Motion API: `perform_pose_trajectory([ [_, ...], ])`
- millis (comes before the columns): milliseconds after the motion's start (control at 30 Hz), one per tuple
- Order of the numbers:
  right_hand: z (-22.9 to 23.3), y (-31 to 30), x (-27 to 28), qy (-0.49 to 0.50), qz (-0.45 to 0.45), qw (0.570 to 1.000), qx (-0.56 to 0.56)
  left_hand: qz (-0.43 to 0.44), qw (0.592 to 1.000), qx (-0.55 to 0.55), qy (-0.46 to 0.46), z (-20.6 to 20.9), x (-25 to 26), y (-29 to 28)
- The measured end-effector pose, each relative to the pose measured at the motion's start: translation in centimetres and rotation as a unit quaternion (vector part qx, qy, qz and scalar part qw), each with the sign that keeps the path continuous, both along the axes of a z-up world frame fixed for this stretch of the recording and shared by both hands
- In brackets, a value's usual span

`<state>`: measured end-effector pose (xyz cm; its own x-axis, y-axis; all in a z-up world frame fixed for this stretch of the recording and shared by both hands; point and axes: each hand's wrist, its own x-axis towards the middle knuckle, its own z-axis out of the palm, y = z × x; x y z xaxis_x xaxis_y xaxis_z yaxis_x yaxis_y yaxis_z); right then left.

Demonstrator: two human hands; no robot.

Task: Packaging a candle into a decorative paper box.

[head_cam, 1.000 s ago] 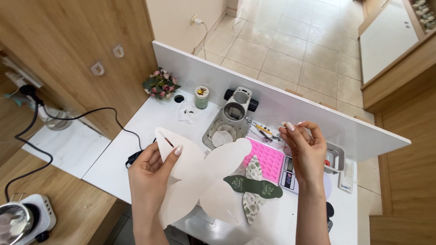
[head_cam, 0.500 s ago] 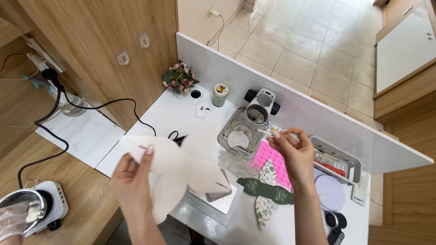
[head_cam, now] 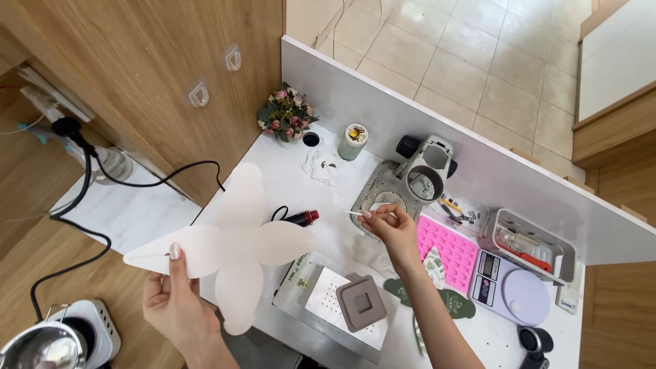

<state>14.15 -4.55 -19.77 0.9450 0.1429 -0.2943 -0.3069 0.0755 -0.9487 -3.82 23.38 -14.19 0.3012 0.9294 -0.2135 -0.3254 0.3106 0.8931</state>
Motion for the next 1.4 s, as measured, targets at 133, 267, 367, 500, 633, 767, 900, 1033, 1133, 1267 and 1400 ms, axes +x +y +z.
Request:
perform_pose_trajectory([
  [133,-5.6,1.1,3.2,0.065,-0.036,0.996,0.039,0.000,0.998,-0.023,0.055,-2.3,1.2,0.6],
  [267,-9.7,3.0,7.5,0.080,-0.073,0.993,0.050,-0.010,0.993,-0.065,0.097,-2.9,2.0,0.9],
  [367,-12.3,4.7,11.2,0.066,-0.096,0.992,0.057,-0.010,0.990,-0.079,0.116,-4.0,2.1,1.4],
  [500,-15.9,6.8,14.9,0.138,-0.093,0.986,-0.008,-0.017,0.989,-0.097,0.114,-3.8,2.4,1.9],
  [633,-24.4,5.0,14.2,0.248,-0.080,0.963,-0.075,-0.019,0.985,-0.105,0.134,-4.1,2.9,2.1],
  [767,-23.7,3.9,10.6,0.160,-0.049,0.983,-0.070,-0.024,0.987,-0.100,0.120,-5.1,3.9,1.7],
  [900,-17.5,3.6,5.7,0.125,0.057,0.985,-0.107,-0.057,0.991,-0.087,0.081,-4.7,5.5,0.5],
  [1033,-10.4,2.4,2.1,0.140,0.078,0.987,0.027,-0.079,0.990,-0.095,0.075,-2.6,7.5,-2.2],
  [1133,-2.7,1.4,0.0,0.165,0.057,0.965,0.193,-0.108,0.991,-0.075,0.031,-1.9,7.9,-4.9],
  [1267,1.4,-2.0,-1.2,0.051,0.049,0.981,0.178,-0.155,0.985,-0.053,0.051,-1.9,7.3,-8.5],
  [1400,4.6,-6.5,-2.1,-0.066,-0.010,0.996,0.058,-0.218,0.971,-0.054,0.082,0.0,6.0,-11.9],
])
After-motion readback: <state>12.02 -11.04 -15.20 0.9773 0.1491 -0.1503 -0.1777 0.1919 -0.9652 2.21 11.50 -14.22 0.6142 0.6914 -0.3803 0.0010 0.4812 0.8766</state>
